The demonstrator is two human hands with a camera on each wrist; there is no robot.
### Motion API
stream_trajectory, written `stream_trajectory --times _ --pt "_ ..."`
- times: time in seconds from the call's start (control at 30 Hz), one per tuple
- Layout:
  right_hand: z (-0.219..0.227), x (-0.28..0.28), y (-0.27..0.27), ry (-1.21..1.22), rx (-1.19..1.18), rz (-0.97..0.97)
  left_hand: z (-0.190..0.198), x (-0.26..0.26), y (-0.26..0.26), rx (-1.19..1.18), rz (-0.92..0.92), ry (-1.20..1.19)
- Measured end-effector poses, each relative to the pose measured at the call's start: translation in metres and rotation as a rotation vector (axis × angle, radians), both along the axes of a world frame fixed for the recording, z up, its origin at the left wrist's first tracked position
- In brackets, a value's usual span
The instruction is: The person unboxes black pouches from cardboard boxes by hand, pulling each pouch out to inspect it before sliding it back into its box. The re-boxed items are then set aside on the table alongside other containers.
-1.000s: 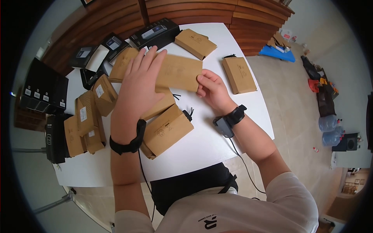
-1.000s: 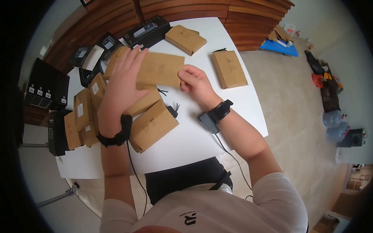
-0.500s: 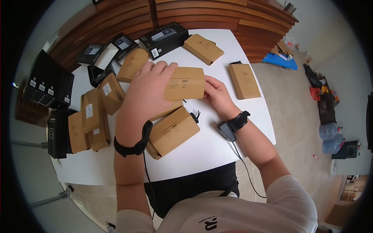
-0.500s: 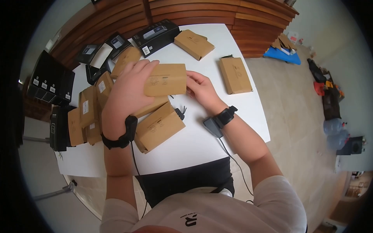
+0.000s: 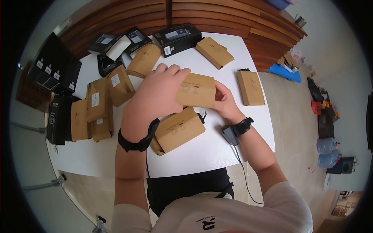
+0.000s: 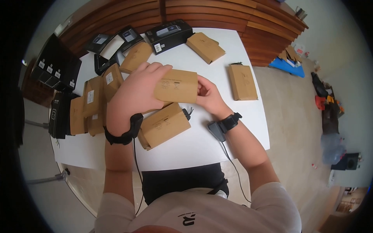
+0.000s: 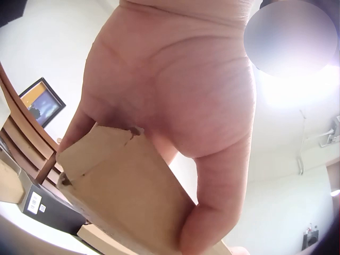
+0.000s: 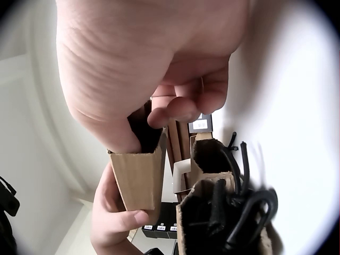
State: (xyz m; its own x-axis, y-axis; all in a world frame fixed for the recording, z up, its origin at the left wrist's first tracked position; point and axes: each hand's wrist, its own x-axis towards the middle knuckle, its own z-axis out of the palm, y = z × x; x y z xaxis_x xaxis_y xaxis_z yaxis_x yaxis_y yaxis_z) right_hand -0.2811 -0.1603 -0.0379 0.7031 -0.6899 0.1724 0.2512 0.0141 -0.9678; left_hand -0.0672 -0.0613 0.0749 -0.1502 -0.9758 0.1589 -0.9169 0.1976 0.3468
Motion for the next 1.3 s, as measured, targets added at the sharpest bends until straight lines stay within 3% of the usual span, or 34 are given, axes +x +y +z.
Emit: stream_trajectory --times 0.17,0.43,0.6,1.1,1.3 --pt "-0.001 0.002 0.002 0.137 -0.017 0.022 -0.004 0.005 0.001 0.067 0.021 -0.038" --pt "-0.006 -0.001 0.003 0.090 -0.055 -0.002 0.000 0.003 0.002 0.093 0.013 -0.056" --pt "-0.017 -0.004 -0.002 0.022 -0.075 -0.038 0.006 0.006 0.002 0.251 0.080 -0.042" --pt "-0.008 -0.002 0.002 0.120 -0.020 0.076 0.007 0.002 0.004 0.218 0.054 -0.102" --pt "-0.014 0.000 0.000 0.041 -0.066 0.072 0.005 0.004 0.003 0.214 0.067 -0.103"
